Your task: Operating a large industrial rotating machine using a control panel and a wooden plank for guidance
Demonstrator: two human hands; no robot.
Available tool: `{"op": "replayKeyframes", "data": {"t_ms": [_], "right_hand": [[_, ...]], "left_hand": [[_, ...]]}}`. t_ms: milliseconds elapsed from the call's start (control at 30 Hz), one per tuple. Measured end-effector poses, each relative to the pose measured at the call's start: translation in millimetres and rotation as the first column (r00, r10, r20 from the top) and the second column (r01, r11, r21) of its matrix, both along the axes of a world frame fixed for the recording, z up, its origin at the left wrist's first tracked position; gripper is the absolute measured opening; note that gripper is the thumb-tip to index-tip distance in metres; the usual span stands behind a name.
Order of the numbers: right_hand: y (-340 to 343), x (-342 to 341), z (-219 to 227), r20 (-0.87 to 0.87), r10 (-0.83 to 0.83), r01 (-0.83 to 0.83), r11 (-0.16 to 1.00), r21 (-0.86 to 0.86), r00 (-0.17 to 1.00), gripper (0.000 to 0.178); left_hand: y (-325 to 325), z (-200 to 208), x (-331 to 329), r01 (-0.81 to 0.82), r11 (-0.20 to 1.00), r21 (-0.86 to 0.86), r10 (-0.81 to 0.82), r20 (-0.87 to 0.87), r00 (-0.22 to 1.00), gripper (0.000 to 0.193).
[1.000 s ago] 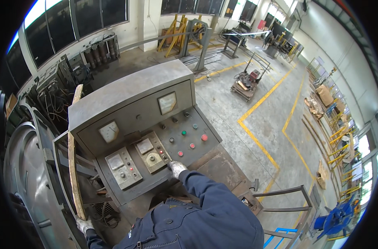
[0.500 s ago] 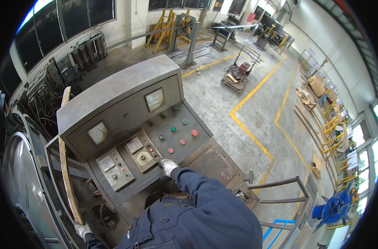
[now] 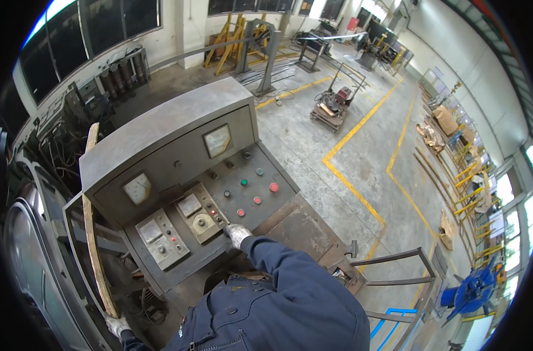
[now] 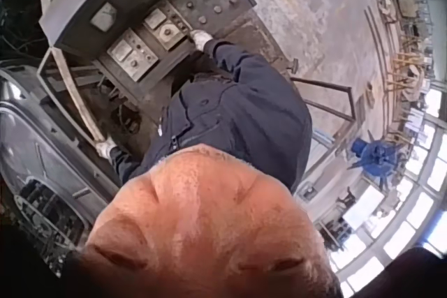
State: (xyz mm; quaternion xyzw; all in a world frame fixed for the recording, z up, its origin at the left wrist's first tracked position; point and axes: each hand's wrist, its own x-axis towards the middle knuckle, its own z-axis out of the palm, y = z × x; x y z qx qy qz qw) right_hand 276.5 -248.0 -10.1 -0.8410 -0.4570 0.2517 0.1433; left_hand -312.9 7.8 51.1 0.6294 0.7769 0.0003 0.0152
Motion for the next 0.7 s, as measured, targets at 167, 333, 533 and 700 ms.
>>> {"op": "replayKeyframes", "data": {"t_ms": [167,333,533,700], "right_hand": [[-12.4,11.2,-32.5,-0.019,-0.026,0.027,0.998,0.05,0.999,0.049],[-21.8,16.3,-59.6,0.021,-0.013,0.01,0.991,0.134,1.0,0.054],[-10.3,10.3,-32.9,0.087,0.033,-0.036,0.999,0.026,0.996,0.042],[-13.8,16.6,-39.7,0.099,0.018,-0.022,0.999,0.038,0.995,0.059]], "left_hand": [[5.3,-7.7,12.2,-0.018,1.0,-0.016,0.02,0.11,0.994,0.095],[3.3,27.2,38.0,-0.05,0.999,-0.002,0.05,0.101,0.994,0.085],[-5.2,8.8,13.1,0.023,0.999,-0.026,-0.021,0.07,0.997,0.091],[-3.0,32.7,33.9,0.01,0.998,-0.06,-0.002,0.122,0.993,0.069]]}}
